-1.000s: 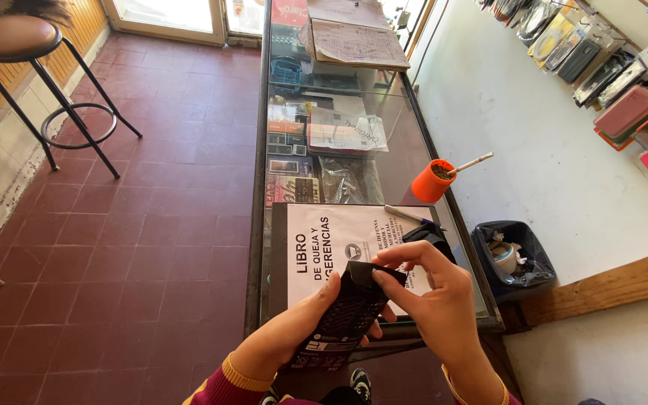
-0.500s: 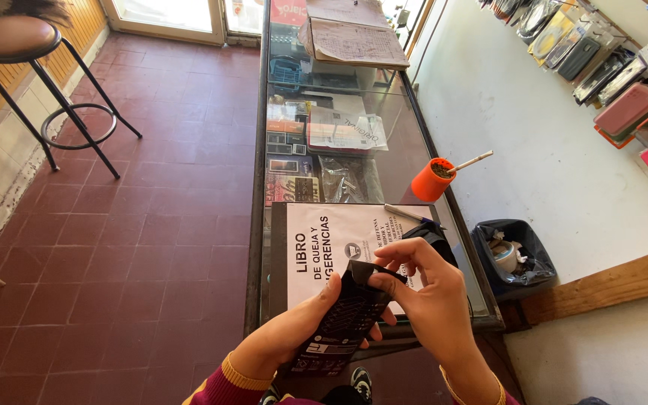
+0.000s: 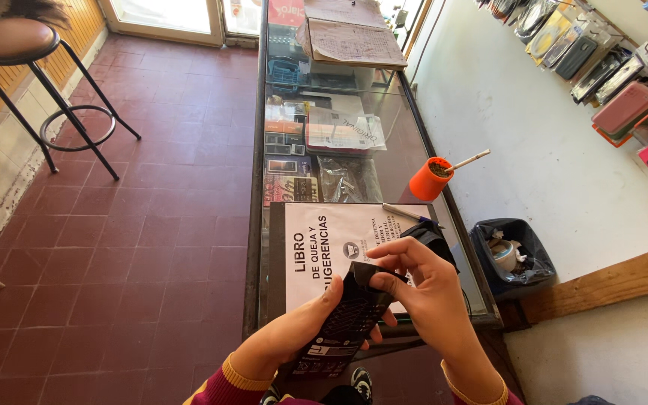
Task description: The person uses a duster to clean rows of packaged screen protectors on a display wall and then takes a screen protector from its packaging at a counter.
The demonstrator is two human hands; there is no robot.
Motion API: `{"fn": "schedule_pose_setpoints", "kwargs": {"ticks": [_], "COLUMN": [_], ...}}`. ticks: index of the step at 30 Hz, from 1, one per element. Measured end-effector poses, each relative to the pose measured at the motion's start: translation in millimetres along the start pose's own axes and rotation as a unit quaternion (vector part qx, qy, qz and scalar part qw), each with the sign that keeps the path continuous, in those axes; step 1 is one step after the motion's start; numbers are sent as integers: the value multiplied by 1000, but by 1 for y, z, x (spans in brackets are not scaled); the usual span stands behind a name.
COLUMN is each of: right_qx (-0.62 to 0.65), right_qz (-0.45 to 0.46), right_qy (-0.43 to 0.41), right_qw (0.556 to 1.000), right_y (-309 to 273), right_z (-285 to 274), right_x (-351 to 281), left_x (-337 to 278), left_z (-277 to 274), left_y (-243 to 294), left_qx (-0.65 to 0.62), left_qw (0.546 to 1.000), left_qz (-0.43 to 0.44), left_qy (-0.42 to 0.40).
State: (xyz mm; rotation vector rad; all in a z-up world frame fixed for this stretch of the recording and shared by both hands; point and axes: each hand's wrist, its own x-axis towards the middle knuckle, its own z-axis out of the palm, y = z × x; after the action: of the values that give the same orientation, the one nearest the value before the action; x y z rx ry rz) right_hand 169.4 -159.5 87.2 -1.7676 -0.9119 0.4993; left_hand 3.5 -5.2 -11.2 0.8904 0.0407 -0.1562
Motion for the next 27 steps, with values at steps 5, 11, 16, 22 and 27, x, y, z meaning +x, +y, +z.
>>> {"fn": "schedule_pose_setpoints", "kwargs": {"ticks": [5, 11, 16, 22, 27], "right_qx": [-36, -95, -143, -109, -7], "right_qz": [-4, -108, -164, -92, -52], "right_qy": [-4, -50, -69, -64, -86], "right_qw": [999, 988, 974, 988, 995], "right_y": [1, -2, -3, -6, -4], "right_z": [-1, -10, -16, -10, -12], "right_x": [-1, 1, 3, 0, 0], "left_x": [-2, -7, -13, -12, -8], "left_z": [1, 9, 16, 14, 6], "left_y": [1, 9, 14, 15, 7], "left_qx": [18, -74, -109, -65, -57], "left_qw": [1000, 997, 993, 997, 998], "left_qz": [-8, -16, -28, -21, -12], "left_qy": [-23, -27, -22, -20, -35]}}
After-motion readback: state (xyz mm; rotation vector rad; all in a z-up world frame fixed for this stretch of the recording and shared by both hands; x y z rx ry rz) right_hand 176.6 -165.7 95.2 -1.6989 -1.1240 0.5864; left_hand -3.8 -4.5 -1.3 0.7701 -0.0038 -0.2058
